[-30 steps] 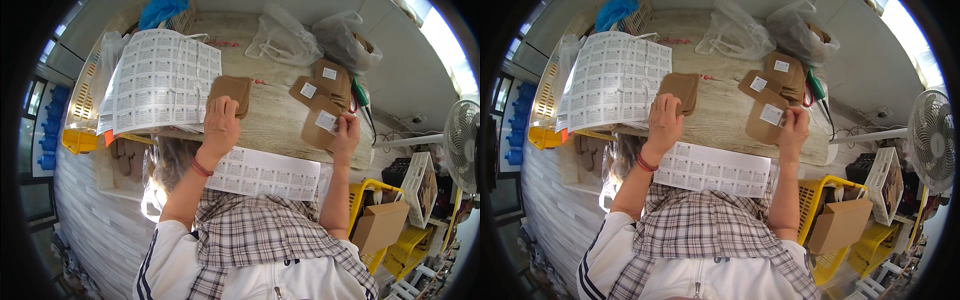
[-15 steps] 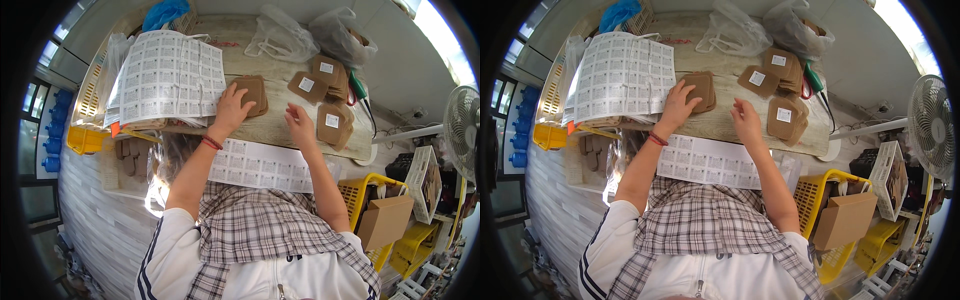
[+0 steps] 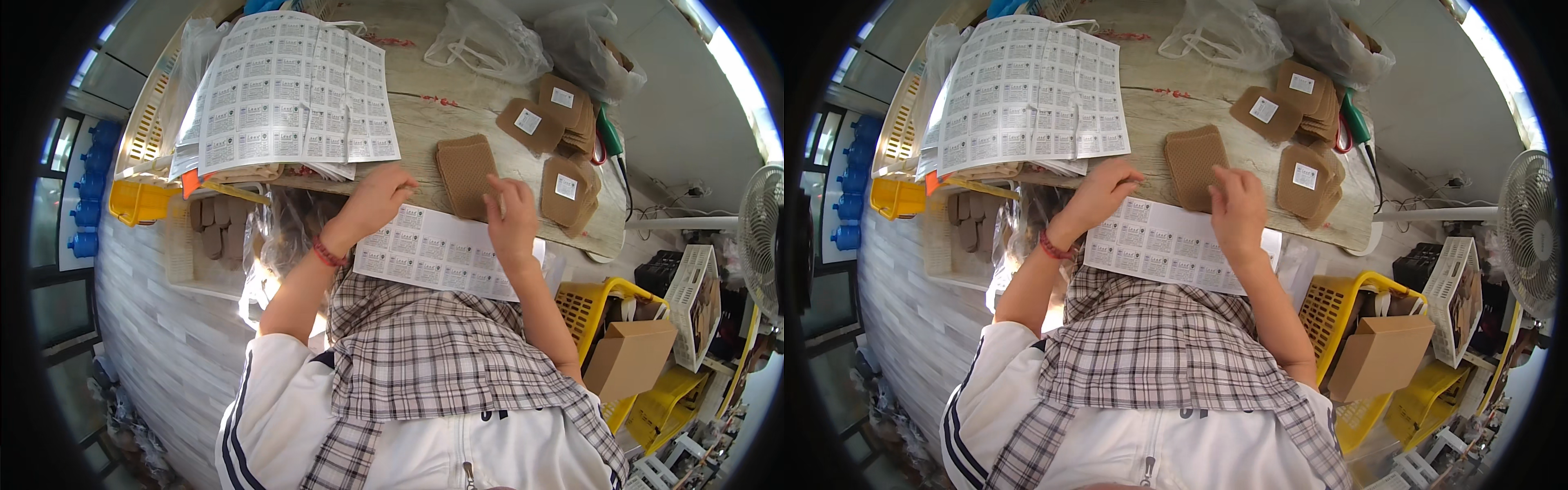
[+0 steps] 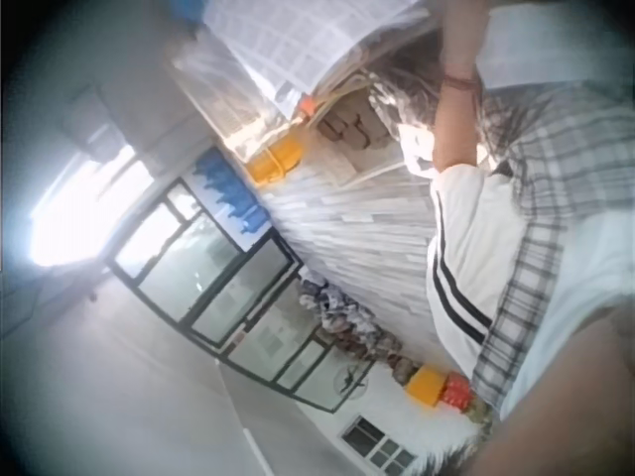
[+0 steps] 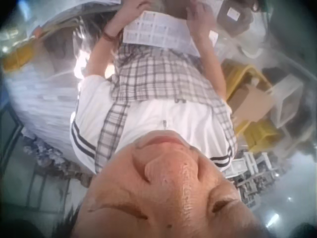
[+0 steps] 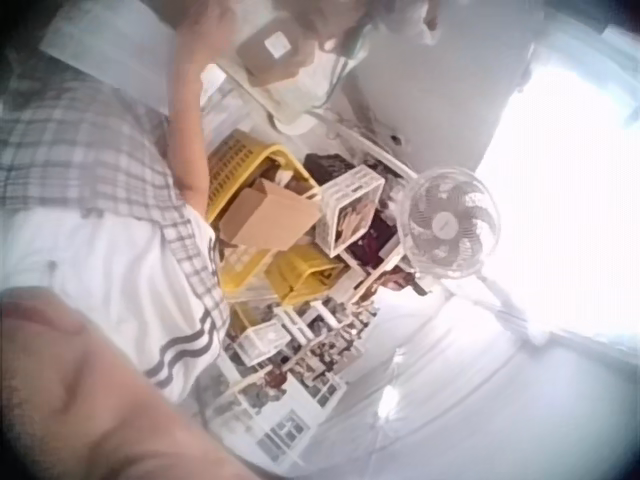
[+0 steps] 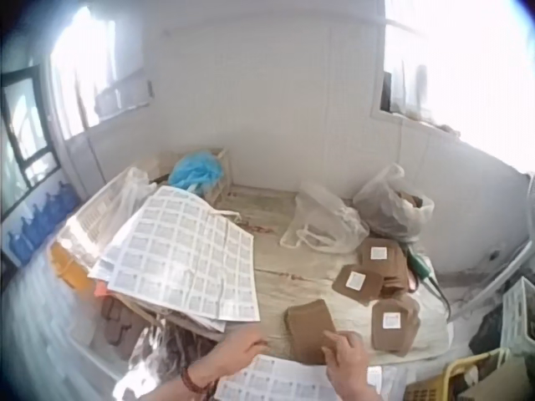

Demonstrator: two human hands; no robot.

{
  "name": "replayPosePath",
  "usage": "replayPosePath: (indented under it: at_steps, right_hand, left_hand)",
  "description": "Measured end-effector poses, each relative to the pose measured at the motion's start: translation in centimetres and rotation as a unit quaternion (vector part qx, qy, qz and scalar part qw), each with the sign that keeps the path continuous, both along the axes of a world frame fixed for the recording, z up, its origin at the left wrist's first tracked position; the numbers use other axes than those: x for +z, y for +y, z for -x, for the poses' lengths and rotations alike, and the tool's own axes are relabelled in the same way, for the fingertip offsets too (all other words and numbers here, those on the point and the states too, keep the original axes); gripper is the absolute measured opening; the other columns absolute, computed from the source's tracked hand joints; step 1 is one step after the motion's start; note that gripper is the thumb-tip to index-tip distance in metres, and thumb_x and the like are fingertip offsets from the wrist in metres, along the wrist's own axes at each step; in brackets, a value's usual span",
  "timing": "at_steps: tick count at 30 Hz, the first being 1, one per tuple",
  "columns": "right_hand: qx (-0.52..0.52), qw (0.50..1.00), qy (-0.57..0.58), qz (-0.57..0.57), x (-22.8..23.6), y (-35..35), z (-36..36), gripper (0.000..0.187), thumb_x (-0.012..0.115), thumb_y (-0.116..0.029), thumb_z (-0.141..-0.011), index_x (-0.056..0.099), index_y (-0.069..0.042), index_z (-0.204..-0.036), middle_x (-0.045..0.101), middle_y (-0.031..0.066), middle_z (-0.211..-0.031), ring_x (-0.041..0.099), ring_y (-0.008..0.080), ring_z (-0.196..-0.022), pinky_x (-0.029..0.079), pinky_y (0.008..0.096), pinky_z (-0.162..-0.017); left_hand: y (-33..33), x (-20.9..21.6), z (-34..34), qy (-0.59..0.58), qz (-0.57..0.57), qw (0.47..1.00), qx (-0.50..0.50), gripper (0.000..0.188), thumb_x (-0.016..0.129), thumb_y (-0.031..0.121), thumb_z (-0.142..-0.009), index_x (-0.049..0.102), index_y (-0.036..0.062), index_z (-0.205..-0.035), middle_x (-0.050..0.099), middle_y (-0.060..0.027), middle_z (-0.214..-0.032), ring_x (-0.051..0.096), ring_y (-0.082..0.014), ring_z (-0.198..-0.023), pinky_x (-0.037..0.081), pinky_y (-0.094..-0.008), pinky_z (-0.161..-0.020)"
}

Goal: The person applies adhesive labels to small brown pads at a workbench. They peel labels from a sheet, place them on the pads, and stack the labeled pads. The person also handles a plastic bag and retrieves more pads from a basket.

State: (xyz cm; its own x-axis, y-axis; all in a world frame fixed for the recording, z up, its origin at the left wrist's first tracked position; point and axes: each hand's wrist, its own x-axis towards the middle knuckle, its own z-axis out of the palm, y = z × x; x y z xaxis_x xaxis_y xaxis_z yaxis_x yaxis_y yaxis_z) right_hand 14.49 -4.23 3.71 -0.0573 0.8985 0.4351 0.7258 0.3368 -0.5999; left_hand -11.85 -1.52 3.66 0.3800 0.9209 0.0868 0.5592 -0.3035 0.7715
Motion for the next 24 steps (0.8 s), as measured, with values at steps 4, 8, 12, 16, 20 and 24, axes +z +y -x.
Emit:
replayPosePath:
  at_steps: [4,8,12,16,20,24]
  right_hand:
    - [0.074,0.997,-0.007,0.03,-0.5,-1.9,3.8,0.022,0.077,-0.009,-0.079,0.073,-0.011,-0.1,0.062,0.0064,-0.095,0.059,0.0284,-0.092,0.045,0.04,-0.082]
    - [0.088,0.996,-0.034,0.005,-1.2,-2.1,5.5,0.02,0.079,-0.014,-0.077,0.074,-0.013,-0.096,0.06,0.0033,-0.087,0.058,0.0244,-0.083,0.041,0.0376,-0.077]
    - [0.102,0.994,-0.036,-0.019,-1.7,-2.9,5.8,0.019,0.08,-0.012,-0.075,0.076,-0.014,-0.094,0.061,0.0009,-0.086,0.059,0.022,-0.083,0.042,0.0352,-0.074]
    - [0.101,0.993,-0.035,-0.049,-1.9,-3.2,6.0,0.018,0.08,-0.011,-0.073,0.075,-0.014,-0.089,0.062,-0.0001,-0.086,0.059,0.021,-0.082,0.042,0.0349,-0.073]
    - [0.107,0.991,-0.04,-0.076,-2.1,-3.2,6.2,0.017,0.08,-0.009,-0.071,0.073,-0.013,-0.085,0.063,-0.0002,-0.086,0.06,0.0208,-0.08,0.043,0.0347,-0.072]
    - [0.12,0.989,-0.034,-0.076,-2.3,-3.3,6.2,0.017,0.079,-0.009,-0.071,0.068,-0.014,-0.084,0.061,-0.0003,-0.084,0.059,0.0207,-0.081,0.042,0.0356,-0.074]
  left_hand:
    - [-2.8,1.0,0.3,0.093,-0.058,0.994,-0.007,0.019,0.069,0.004,-0.082,0.068,0.0033,-0.101,0.062,-0.0095,-0.096,0.057,-0.0301,-0.101,0.047,-0.0379,-0.089]
    - [-3.8,0.7,0.3,0.011,0.018,0.999,0.025,0.018,0.071,0.003,-0.08,0.069,0.0027,-0.098,0.061,-0.0093,-0.092,0.059,-0.0284,-0.096,0.048,-0.0367,-0.084]
    - [-4.2,0.2,0.0,-0.039,0.041,0.997,0.049,0.012,0.071,0.004,-0.079,0.07,0.0022,-0.091,0.062,-0.0098,-0.088,0.061,-0.028,-0.088,0.049,-0.0364,-0.078]
    - [-4.2,-0.2,-0.1,-0.057,0.039,0.996,0.049,0.01,0.071,0.004,-0.079,0.071,0.0015,-0.089,0.063,-0.0104,-0.085,0.062,-0.0282,-0.085,0.05,-0.0362,-0.076]
    - [-4.3,-0.3,0.0,-0.064,0.059,0.995,0.055,0.009,0.07,0.003,-0.08,0.072,0.0009,-0.088,0.064,-0.0105,-0.085,0.063,-0.0279,-0.085,0.05,-0.0363,-0.076]
    - [-4.3,-0.5,0.1,-0.055,0.044,0.996,0.052,0.009,0.07,0.004,-0.08,0.071,0.0007,-0.088,0.064,-0.0106,-0.085,0.063,-0.0284,-0.085,0.051,-0.0366,-0.076]
